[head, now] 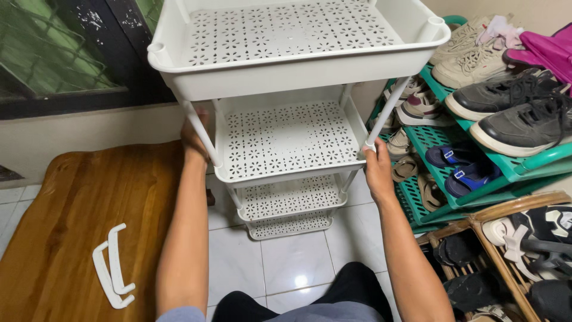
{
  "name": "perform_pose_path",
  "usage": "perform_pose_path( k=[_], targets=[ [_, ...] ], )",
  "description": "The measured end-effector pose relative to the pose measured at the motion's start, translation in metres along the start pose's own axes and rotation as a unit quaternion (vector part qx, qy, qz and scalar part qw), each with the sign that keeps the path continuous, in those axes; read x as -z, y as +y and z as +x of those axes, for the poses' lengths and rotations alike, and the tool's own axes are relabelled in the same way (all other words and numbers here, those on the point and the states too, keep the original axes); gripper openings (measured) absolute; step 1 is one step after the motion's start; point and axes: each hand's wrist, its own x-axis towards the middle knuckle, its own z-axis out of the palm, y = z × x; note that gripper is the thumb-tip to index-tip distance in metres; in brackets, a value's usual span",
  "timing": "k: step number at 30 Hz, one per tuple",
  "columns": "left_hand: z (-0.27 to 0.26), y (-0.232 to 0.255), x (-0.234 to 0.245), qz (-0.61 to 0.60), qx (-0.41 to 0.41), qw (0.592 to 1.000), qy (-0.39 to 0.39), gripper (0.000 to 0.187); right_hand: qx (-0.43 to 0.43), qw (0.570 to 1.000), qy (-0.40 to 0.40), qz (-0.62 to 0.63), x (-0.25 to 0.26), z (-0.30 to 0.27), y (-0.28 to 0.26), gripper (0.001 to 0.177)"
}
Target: The person assembles a white plastic three-tier storage shelf by stacking perforated trays onto vertical poles and attaching two side handles to the top tray. The person aligns each tray and secures the handles, completing the assembly.
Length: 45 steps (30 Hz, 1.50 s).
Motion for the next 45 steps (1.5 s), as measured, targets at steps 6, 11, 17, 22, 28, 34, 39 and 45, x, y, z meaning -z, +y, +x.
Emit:
perform_pose_path(
  k=[6,11,17,22,28,34,39,45],
  targets=[
    [-0.110,0.095,0.027,-0.025,-0.425,0.897,0.120,0.022,0.239,0.959,0.113,-0.105,0.001,-0.012,-0.063,0.055],
    [-0.125,0.177,0.008,0.070,-0.519,0.851,0.041,0.046,0.361,0.925,0.103,-0.065,-0.007,0.005,-0.126,0.061],
    [-0.102,0.203,-0.001,0.035,-0.438,0.897,-0.052,0.054,0.393,0.913,0.014,-0.111,0.002,0.032,-0.172,0.085],
    [-0.095,0.188,0.000,0.015,-0.399,0.910,-0.113,0.065,0.382,0.909,-0.052,-0.158,0.019,0.050,-0.186,0.100],
    [-0.085,0.178,-0.011,-0.061,-0.409,0.901,-0.127,0.061,0.356,0.918,-0.039,-0.170,0.020,0.060,-0.186,0.097],
    [-0.082,0.174,-0.012,-0.066,-0.414,0.899,-0.125,0.057,0.352,0.925,-0.043,-0.138,0.016,0.062,-0.189,0.094],
    [-0.087,0.180,-0.010,-0.059,-0.412,0.900,-0.129,0.059,0.348,0.928,-0.055,-0.118,0.014,0.061,-0.188,0.094],
    [-0.118,0.200,-0.004,0.173,-0.524,0.832,0.059,0.066,0.369,0.917,-0.059,-0.139,0.017,0.063,-0.187,0.097]
  ],
)
